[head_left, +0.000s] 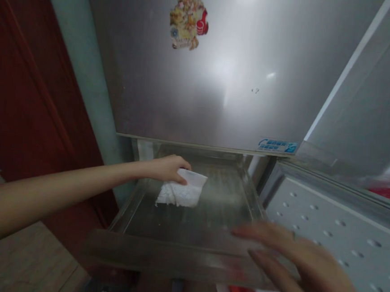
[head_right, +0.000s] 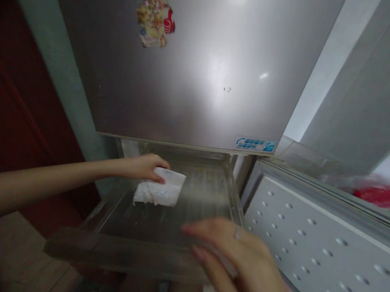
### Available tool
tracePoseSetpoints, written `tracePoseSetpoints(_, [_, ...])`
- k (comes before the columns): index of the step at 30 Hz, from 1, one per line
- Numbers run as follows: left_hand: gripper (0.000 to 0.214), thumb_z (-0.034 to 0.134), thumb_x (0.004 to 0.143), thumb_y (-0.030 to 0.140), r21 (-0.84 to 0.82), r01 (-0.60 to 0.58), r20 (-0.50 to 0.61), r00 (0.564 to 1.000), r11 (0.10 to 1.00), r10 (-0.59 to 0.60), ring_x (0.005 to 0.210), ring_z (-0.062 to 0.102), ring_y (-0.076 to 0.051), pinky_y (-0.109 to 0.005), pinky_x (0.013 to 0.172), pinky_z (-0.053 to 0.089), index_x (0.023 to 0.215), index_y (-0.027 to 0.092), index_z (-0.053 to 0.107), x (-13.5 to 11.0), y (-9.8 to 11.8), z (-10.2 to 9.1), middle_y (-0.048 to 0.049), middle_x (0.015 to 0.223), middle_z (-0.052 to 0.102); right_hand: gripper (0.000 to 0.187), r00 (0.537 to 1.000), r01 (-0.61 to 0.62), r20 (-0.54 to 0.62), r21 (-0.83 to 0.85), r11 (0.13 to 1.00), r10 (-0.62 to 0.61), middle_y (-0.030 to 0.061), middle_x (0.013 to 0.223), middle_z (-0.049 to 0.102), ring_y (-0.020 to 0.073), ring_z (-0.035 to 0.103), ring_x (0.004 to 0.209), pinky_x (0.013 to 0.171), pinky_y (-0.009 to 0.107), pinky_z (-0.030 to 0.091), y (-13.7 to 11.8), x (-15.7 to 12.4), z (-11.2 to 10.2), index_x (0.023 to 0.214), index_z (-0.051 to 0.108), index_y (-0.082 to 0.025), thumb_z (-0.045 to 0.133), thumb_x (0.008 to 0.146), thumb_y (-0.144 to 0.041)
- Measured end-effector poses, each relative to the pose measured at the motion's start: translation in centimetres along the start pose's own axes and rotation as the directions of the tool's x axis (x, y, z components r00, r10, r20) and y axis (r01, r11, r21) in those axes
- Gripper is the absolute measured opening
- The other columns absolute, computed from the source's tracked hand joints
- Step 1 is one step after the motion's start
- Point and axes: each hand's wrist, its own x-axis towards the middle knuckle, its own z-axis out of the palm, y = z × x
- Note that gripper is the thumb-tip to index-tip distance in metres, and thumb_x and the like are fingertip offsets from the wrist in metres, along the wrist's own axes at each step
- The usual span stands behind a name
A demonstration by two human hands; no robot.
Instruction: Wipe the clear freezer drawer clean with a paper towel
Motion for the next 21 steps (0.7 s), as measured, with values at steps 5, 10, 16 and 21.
tracePoseSetpoints(5, [0.015, 0.069, 0.075, 0.025, -0.07, -0.066, -0.046, 0.997, 0.995, 0.062, 0.068, 0.058, -0.014, -0.021, 0.059, 0.035, 0.084, 0.015, 0.073, 0.0, 1.0, 1.0, 0.0018, 0.069, 0.066, 0.047, 0.873, 0.487, 0.35, -0.606, 0.629, -0.34, 0.0113, 0.121, 0.069, 0.0215, 0.065, 0.11, 0.089, 0.032, 0.05, 1.1, 9.6, 4.2, 0.126, 0.059, -0.015, 0.068, 0.08, -0.015])
tracePoseSetpoints(10, [0.016, 0.067, 0.074, 0.029, -0.107, -0.054, -0.164, 0.986, 0.993, 0.036, 0.069, 0.059, -0.015, -0.022, 0.056, 0.032, 0.08, 0.015, 0.073, -0.7, 1.1, 1.9, 0.0012, 0.069, 0.066, 0.039, 0.899, 0.333, 0.434, -0.766, 0.55, 0.06, 0.0131, 0.102, 0.075, 0.0265, 0.072, 0.092, 0.07, 0.028, 0.049, 3.1, 14.2, 7.7, 0.118, 0.061, -0.014, 0.069, 0.08, -0.019])
tracePoseSetpoints(16, [0.006, 0.061, 0.072, 0.013, -0.085, -0.053, -0.3, 0.954, 0.995, 0.025, 0.058, 0.049, -0.01, -0.022, 0.054, 0.028, 0.069, 0.014, 0.067, -2.8, -0.7, 1.3, 0.0042, 0.059, 0.056, 0.024, 0.846, 0.262, 0.475, -0.765, 0.588, 0.241, 0.01, 0.093, 0.076, 0.0233, 0.07, 0.087, 0.066, 0.025, 0.043, 2.9, 16.3, 7.6, 0.097, 0.073, -0.015, 0.064, 0.075, -0.012])
tracePoseSetpoints(21, [0.011, 0.057, 0.074, 0.01, -0.117, -0.091, -0.326, 0.944, 0.989, 0.048, 0.061, 0.053, -0.011, -0.021, 0.056, 0.033, 0.072, 0.013, 0.067, -3.5, -1.5, 1.5, 0.0035, 0.061, 0.06, 0.022, 0.78, 0.281, 0.567, -0.695, 0.662, 0.265, 0.0069, 0.087, 0.076, 0.0184, 0.068, 0.079, 0.059, 0.021, 0.04, 2.4, 17.8, 9.2, 0.096, 0.074, -0.013, 0.069, 0.075, -0.019])
